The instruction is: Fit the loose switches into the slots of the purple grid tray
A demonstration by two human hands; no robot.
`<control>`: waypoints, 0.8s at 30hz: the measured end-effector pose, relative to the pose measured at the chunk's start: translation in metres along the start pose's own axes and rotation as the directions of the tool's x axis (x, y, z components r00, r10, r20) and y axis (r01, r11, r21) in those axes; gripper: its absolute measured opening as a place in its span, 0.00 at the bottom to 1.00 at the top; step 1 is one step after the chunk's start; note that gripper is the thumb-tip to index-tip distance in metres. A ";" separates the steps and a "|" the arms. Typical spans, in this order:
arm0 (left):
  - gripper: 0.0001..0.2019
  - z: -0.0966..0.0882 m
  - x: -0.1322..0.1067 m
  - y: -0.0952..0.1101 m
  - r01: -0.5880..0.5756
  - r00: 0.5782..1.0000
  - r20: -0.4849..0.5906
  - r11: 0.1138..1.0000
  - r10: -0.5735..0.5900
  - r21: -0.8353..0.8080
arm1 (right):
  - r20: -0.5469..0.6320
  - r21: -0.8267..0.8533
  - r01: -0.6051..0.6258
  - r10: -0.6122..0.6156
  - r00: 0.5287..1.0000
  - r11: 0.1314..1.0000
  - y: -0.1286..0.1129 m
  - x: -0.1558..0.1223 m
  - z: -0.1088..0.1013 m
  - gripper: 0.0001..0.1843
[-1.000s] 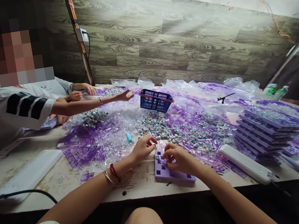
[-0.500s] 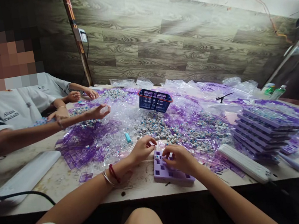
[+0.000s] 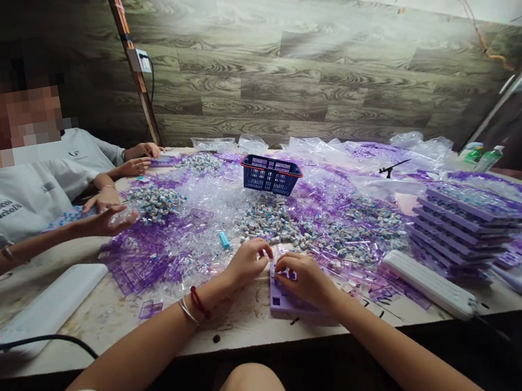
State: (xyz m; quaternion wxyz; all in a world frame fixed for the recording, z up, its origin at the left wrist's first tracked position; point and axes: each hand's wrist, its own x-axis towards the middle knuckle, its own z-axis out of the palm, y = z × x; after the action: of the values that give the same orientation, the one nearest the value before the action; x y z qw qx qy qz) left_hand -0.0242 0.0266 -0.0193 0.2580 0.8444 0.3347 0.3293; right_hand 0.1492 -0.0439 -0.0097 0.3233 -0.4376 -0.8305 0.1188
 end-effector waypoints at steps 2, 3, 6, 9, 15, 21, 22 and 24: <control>0.12 -0.004 0.001 -0.002 -0.050 0.998 0.044 0.998 0.049 0.025 | 0.018 0.009 -0.002 0.002 1.000 1.000 0.000 0.001 0.001 0.08; 0.12 -0.006 0.002 -0.002 -0.088 0.993 0.081 0.995 0.085 0.037 | 0.021 0.013 -0.003 0.002 1.000 1.000 0.000 0.001 0.001 0.08; 0.08 -0.013 0.002 -0.003 -0.215 0.954 0.221 0.976 0.204 0.024 | 0.017 0.024 0.001 -0.001 1.000 1.000 0.000 0.002 0.002 0.08; 0.06 -0.018 0.001 -0.002 -0.265 0.921 0.293 0.964 0.258 -0.014 | -0.002 0.019 0.000 0.000 1.000 1.000 -0.001 0.002 0.000 0.09; 0.09 -0.022 0.001 0.001 -0.261 0.917 0.323 0.965 0.235 0.038 | -0.034 0.005 0.002 -0.002 0.999 1.000 0.000 0.002 -0.003 0.08; 0.07 -0.018 0.000 0.001 -0.275 0.917 0.320 0.959 0.240 0.070 | -0.025 0.036 0.021 -0.020 0.999 0.999 0.003 0.002 -0.001 0.09; 0.07 -0.017 -0.001 0.001 -0.280 0.916 0.319 0.958 0.244 0.071 | -0.022 0.039 0.023 -0.022 1.000 0.999 0.003 0.002 -0.001 0.09; 0.05 -0.016 -0.001 0.001 -0.279 0.918 0.313 0.958 0.245 0.067 | -0.005 0.045 0.027 -0.026 1.000 0.999 0.002 0.003 -0.002 0.10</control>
State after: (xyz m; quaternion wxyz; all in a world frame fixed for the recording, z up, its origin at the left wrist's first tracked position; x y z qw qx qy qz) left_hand -0.0360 0.0288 -0.0087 0.2126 0.9348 0.1927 0.2094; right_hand 0.1504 -0.0406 -0.0079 0.3363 -0.4195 -0.8327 0.1322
